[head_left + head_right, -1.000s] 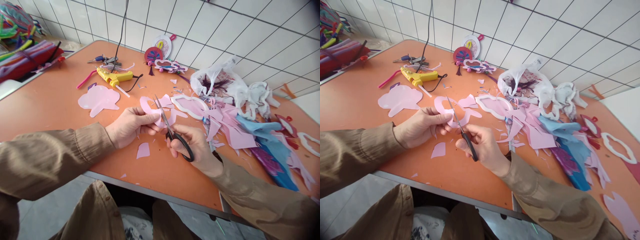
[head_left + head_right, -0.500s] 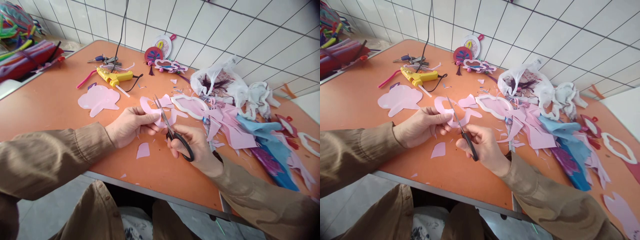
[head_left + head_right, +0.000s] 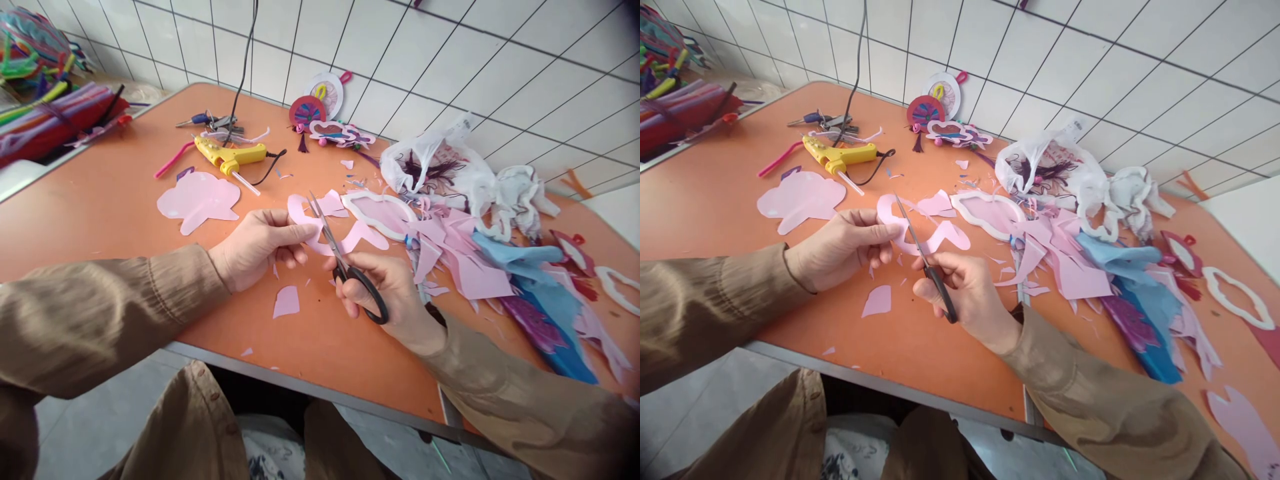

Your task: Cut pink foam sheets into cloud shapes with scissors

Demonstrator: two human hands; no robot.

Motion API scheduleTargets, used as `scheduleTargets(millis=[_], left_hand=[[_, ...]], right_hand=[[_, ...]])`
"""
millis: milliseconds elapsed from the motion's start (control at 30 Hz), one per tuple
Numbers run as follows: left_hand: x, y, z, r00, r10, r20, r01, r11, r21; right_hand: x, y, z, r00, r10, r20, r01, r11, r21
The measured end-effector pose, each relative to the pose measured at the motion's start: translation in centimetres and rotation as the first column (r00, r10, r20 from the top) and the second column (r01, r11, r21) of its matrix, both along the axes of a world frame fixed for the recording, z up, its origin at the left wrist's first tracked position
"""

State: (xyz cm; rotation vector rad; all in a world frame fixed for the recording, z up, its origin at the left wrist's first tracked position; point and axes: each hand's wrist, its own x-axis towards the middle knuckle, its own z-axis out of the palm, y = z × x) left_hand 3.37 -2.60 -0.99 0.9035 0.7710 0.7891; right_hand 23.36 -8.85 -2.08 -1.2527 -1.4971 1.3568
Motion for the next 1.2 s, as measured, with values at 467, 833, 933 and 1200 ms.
scheduleTargets(millis=[467, 833, 933, 1200], left_hand=[[-0.18, 0.36, 0.23, 1.0, 0.019, -0.02, -0.018, 1.0, 0.025], [-0.29, 0.37, 0.5, 0.997, 0.038, -0.06, -0.038, 0.999, 0.014], [-0.32, 0.51, 0.41, 0.997, 0.038, -0.064, -0.037, 0.999, 0.017], [-0.47, 0.7, 0.48, 0.997, 0.038, -0.063, -0.036, 0.999, 0.039]], right_hand=[[0.02, -0.14, -0.21, 1.0, -0.013, 0.021, 0.014, 1.0, -0.024], [-0.54, -0.33, 0.34, 0.999, -0.043, 0.003, 0.044, 0.999, -0.032], [-0.51, -0.34, 0.48, 0.999, -0.039, 0.013, 0.04, 0.999, -0.031], [-0.47, -0.44, 0.27, 0.999, -0.047, -0.006, 0.047, 0.998, -0.046]])
